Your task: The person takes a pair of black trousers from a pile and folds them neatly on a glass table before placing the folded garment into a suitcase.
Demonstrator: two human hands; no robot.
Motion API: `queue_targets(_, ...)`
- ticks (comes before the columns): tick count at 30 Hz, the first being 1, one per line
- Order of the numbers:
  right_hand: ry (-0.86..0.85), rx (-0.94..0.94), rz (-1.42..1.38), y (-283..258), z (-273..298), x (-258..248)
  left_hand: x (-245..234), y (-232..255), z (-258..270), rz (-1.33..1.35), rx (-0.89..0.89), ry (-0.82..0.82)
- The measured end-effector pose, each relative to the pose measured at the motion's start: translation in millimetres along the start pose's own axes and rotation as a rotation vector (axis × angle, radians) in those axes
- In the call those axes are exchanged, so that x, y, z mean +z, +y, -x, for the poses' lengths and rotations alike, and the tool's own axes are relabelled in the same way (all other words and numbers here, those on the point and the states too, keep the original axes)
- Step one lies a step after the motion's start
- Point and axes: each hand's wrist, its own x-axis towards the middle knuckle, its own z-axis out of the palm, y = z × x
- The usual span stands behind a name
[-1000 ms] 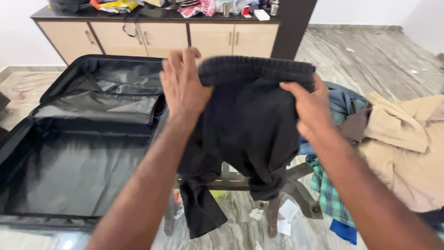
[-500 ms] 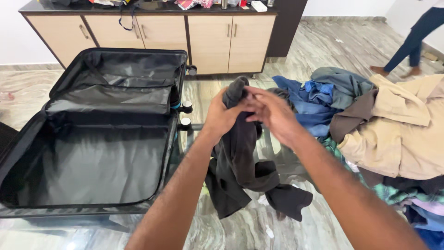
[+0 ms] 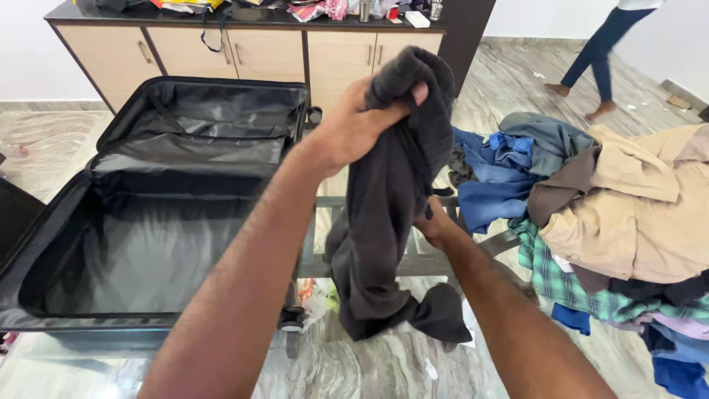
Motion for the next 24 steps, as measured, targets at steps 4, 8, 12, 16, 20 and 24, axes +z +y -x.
queue_targets(4, -0.106, -0.01, -0.188, -16.3, 2.5, 8.1, -26.2, 1.6, -3.3, 0.051, 0.083, 0.048)
queue_targets(8, 0.237, 0.003, -0.403, -62.2, 19.0, -38.5, -51.2, 6.7, -0.1, 0.017, -0.023, 0.238)
queue_targets(12, 0.477, -0.284, -0.41, -112.2, 29.4, -115.7, -58.2, 10.0, 12.7, -0.59, -0.035, 0.388)
queue_targets(16, 0.569, -0.415, -0.33, -158.5, 35.0, -176.4, -44.9, -0.3, 10.7, -1.034, -0.23, 0.469)
queue_targets(20, 0.358, -0.573, 0.327, -199.7, 56.0, -226.1, -32.2, -17.3, 6.1, -0.981, -0.258, 0.571)
queue_targets(24, 0.036, -0.108, 0.891, -264.6, 78.4, -258.2, -22.7, -3.7, 7.7, -1.026, -0.337, 0.349)
